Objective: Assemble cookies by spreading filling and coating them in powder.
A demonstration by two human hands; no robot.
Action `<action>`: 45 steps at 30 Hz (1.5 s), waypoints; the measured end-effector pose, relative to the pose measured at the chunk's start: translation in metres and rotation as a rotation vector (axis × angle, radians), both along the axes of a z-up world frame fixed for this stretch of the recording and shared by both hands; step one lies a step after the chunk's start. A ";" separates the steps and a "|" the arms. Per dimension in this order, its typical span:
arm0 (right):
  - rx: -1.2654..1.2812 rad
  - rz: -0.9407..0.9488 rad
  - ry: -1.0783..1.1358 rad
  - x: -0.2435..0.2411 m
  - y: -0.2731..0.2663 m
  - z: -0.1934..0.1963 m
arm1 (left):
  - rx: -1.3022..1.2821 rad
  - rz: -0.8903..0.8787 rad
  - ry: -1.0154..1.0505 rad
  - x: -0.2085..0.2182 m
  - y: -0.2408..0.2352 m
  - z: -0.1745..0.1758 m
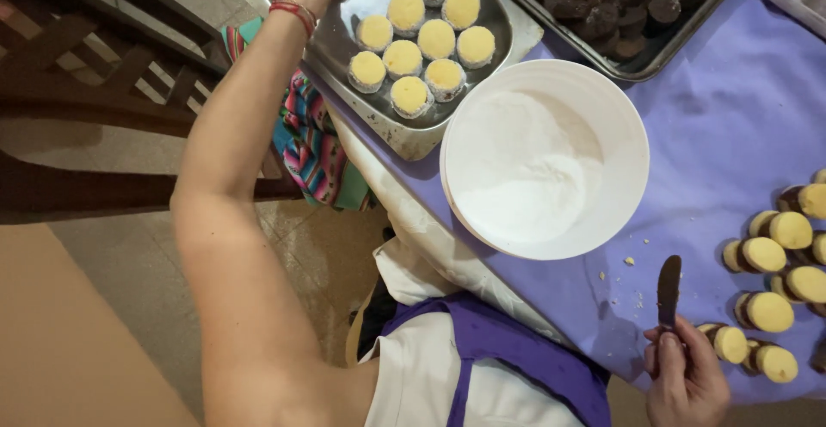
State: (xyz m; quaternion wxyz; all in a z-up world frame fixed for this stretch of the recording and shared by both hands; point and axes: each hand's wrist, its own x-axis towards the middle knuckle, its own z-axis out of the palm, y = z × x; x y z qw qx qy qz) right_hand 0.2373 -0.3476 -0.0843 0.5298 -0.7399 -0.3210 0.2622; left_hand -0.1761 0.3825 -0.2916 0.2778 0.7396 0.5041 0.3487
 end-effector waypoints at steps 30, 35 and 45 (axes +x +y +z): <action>-0.028 0.003 -0.045 0.030 -0.105 0.041 | 0.078 -1.121 0.243 0.403 -0.386 0.332; 0.106 -0.136 0.036 0.047 -0.155 0.009 | -0.213 -1.056 0.569 0.546 -0.388 0.250; 0.079 -0.248 0.162 0.068 -0.207 -0.004 | -0.486 -1.162 0.591 0.622 -0.410 0.194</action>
